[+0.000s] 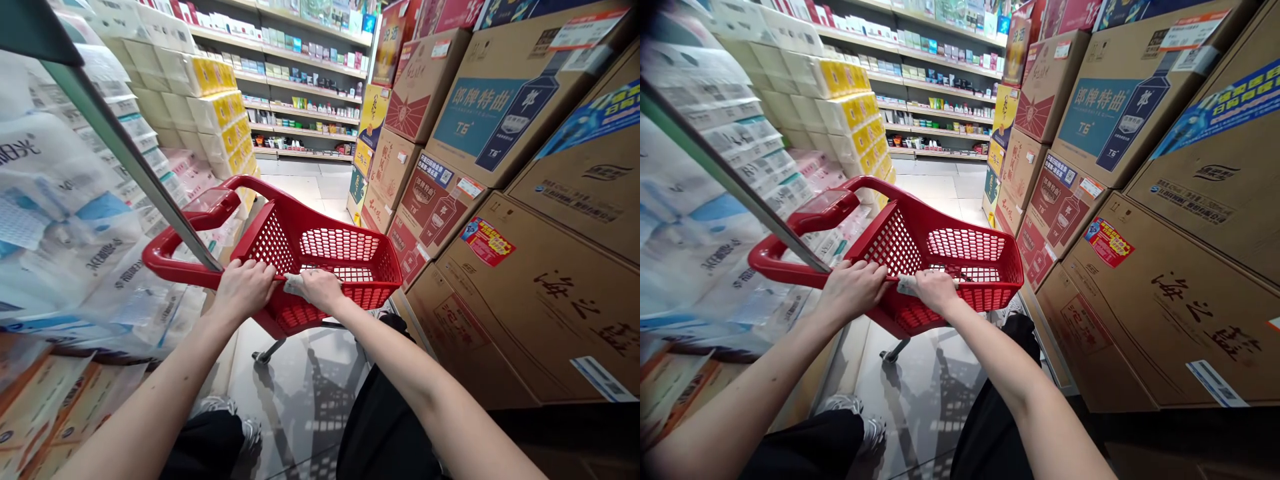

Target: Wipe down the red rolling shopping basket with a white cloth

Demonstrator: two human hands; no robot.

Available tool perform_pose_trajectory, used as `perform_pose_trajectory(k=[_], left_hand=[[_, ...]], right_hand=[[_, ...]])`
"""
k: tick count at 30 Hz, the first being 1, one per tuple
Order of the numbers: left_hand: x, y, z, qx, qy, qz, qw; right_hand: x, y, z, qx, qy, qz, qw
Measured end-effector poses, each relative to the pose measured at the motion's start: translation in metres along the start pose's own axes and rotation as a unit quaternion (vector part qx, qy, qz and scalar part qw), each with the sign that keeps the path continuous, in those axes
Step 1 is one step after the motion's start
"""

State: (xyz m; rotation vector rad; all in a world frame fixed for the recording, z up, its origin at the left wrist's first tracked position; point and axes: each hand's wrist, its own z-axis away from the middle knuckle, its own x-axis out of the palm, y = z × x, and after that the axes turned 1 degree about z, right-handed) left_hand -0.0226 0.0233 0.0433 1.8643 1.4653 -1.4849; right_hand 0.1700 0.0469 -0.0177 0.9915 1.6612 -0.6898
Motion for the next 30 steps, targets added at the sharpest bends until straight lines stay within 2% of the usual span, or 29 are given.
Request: perform_pose_trajectory(k=[2,5,9,13,15,18,21,27,30], left_hand=[[0.001,-0.003,0.001,-0.002,0.003,0.010,1.000],[0.003,-0.007,0.004,-0.006,0.004,0.024,1.000],[0.003,-0.008,0.005,-0.006,0.001,0.017,1.000],[0.002,-0.006,0.005,-0.006,0.005,0.002,1.000],[0.003,-0.004,0.004,-0.006,0.008,0.003,1.000],[0.004,-0.001,0.003,-0.010,0.012,0.002,1.000],[0.005,0.001,0.002,-0.017,0.014,0.005,1.000],[0.000,0.001,0.003,-0.017,0.004,0.001,1.000],[-0.004,-0.001,0.005,-0.012,-0.001,-0.006,1.000]], right_hand=[[0.004,-0.008,-0.003,-0.005,0.011,0.004,1.000],[0.007,0.000,0.003,-0.033,0.013,0.016,0.999],[0.008,0.042,0.032,-0.043,0.018,0.036,0.998],[0.008,0.100,0.075,-0.008,-0.002,0.068,0.998],[0.007,0.124,0.094,0.036,-0.012,0.095,0.995],[0.007,0.139,0.106,0.078,-0.024,0.111,0.990],[0.008,0.122,0.093,0.068,-0.017,0.099,0.993],[0.009,0.041,0.034,0.005,0.012,0.032,0.999],[0.003,0.030,0.026,-0.014,0.007,0.009,1.000]])
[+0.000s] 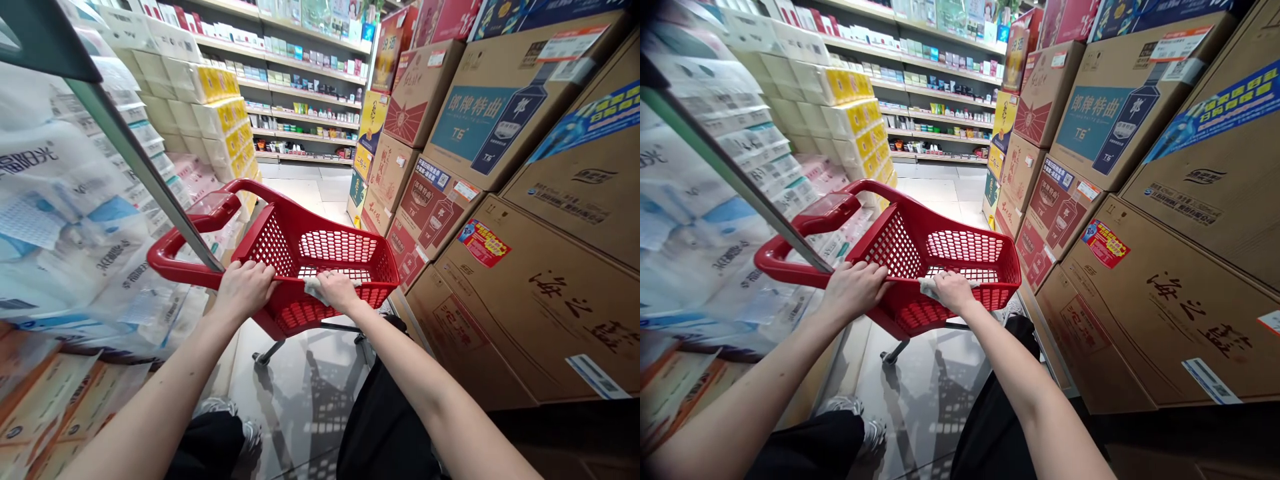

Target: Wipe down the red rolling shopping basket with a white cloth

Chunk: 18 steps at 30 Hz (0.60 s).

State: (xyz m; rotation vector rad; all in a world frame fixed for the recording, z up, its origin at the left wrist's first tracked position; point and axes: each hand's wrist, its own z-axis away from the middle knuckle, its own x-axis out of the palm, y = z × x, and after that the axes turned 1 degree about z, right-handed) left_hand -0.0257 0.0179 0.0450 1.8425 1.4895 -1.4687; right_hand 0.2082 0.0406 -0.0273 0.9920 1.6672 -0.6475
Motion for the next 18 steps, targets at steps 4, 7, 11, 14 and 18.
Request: perform_pose_trajectory(k=[4,7,11,14,18], left_hand=[[-0.002,-0.001,0.003,0.003,-0.001,-0.001,1.000],[-0.001,0.002,0.003,-0.003,0.003,0.009,1.000],[0.000,0.008,0.002,-0.019,0.013,0.040,0.999],[0.000,0.010,0.004,-0.029,0.015,0.044,0.999],[-0.005,0.004,0.011,-0.013,0.013,0.029,0.999]], right_hand=[[-0.011,0.030,0.018,-0.035,-0.054,-0.017,0.998],[-0.016,0.048,0.028,-0.008,-0.090,-0.004,0.996],[-0.014,0.026,0.015,0.007,-0.074,0.009,0.997],[-0.010,-0.006,-0.001,0.008,-0.025,-0.002,1.000],[-0.008,-0.025,-0.010,-0.007,-0.006,-0.022,1.000]])
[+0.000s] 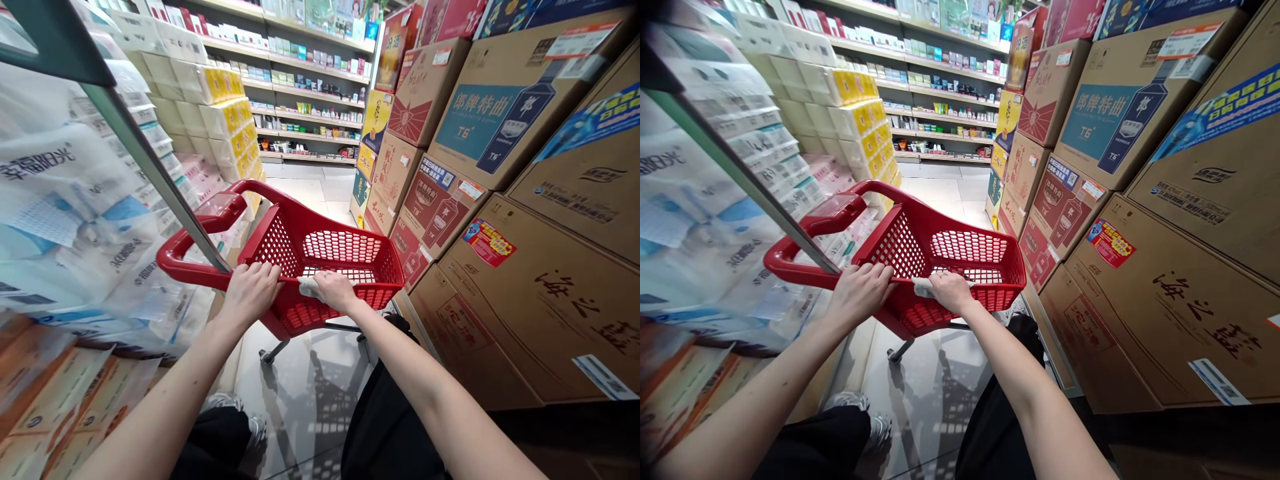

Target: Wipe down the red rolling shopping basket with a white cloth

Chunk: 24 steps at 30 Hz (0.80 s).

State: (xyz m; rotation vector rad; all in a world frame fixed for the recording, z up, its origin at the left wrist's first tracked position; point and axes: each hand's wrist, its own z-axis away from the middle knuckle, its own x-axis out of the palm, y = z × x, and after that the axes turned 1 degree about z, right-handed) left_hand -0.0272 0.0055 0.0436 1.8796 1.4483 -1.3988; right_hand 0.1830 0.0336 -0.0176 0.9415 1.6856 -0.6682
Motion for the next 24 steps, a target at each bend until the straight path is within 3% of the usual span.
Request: perform_pose_trajectory(k=[9,18,21,24], left_hand=[[-0.011,-0.012,0.017,0.019,0.044,0.021,0.999],[-0.001,-0.017,0.011,0.051,0.040,-0.025,0.998],[-0.001,-0.023,0.013,0.064,0.042,-0.019,0.997],[-0.002,-0.025,0.015,0.071,0.050,-0.007,0.996]], right_hand=[[-0.002,0.015,0.003,-0.013,-0.006,-0.013,1.000],[0.004,-0.044,-0.031,0.033,0.053,-0.027,0.998],[0.003,-0.046,-0.033,0.004,0.051,-0.044,0.998],[0.003,-0.032,-0.023,-0.043,0.039,-0.056,0.997]])
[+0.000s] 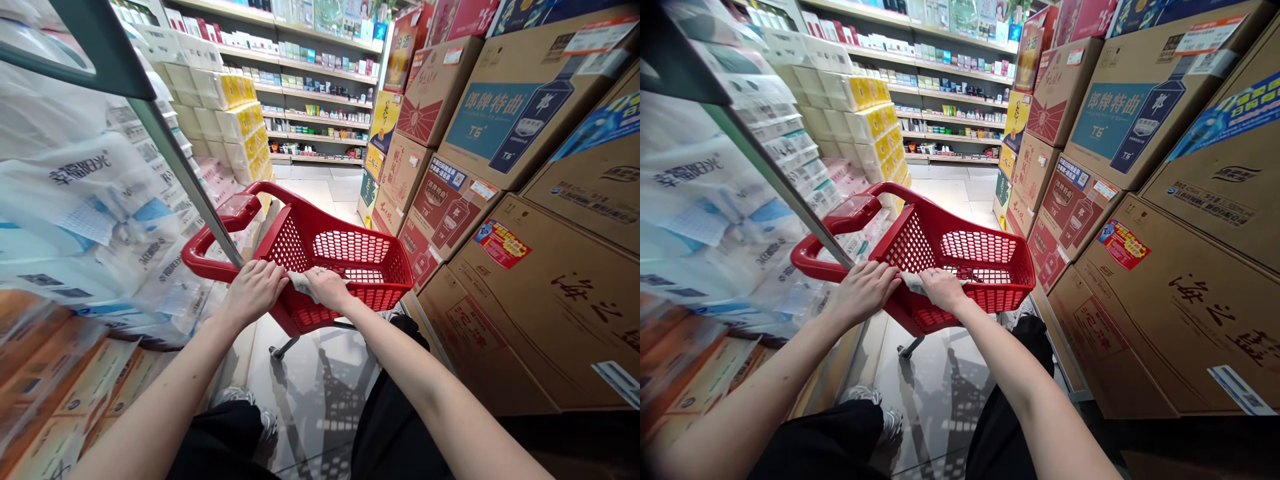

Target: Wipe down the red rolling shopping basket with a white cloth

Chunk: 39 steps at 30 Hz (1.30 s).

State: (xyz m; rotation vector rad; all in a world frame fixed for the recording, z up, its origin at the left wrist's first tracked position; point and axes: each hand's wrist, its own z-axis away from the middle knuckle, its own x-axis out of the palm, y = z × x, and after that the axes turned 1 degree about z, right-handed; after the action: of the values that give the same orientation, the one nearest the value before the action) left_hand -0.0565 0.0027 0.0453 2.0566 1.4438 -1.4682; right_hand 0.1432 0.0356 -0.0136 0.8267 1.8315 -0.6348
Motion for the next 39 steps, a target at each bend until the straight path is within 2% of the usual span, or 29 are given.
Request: perform_pose_trajectory(k=[3,7,13,16,21,24,28,31,36,39], left_hand=[[0.001,0.002,0.001,-0.005,0.007,0.006,1.000],[0.001,0.005,0.003,-0.003,0.019,0.028,0.999],[-0.006,-0.002,0.021,0.023,0.077,0.045,0.996],[-0.007,-0.011,0.032,-0.034,0.114,0.026,0.993],[-0.002,-0.028,0.037,-0.221,0.169,0.079,0.957],[-0.002,-0.034,0.031,-0.273,0.130,0.093,0.949],[-0.004,-0.036,0.022,-0.269,0.033,0.033,0.962],[-0.004,-0.035,0.017,-0.269,0.025,0.015,0.963],[0.000,-0.036,0.018,-0.268,0.033,0.010,0.963],[0.000,-0.041,0.021,-0.258,0.028,0.013,0.966]], right_hand=[[-0.003,0.015,0.016,-0.015,-0.001,0.007,1.000],[-0.002,0.031,0.032,0.009,0.007,0.033,0.999],[-0.001,0.043,0.035,0.054,-0.009,0.041,0.998],[-0.001,0.042,0.031,0.088,-0.008,0.041,0.995],[0.001,0.037,0.021,0.116,-0.010,0.044,0.992],[-0.001,0.036,0.019,0.116,-0.012,0.046,0.992],[-0.003,0.036,0.018,0.105,-0.009,0.053,0.993],[-0.001,0.023,0.007,0.082,-0.005,0.050,0.995],[0.004,-0.018,-0.027,0.048,0.022,0.036,0.998],[0.003,-0.027,-0.034,0.035,0.019,0.026,0.999]])
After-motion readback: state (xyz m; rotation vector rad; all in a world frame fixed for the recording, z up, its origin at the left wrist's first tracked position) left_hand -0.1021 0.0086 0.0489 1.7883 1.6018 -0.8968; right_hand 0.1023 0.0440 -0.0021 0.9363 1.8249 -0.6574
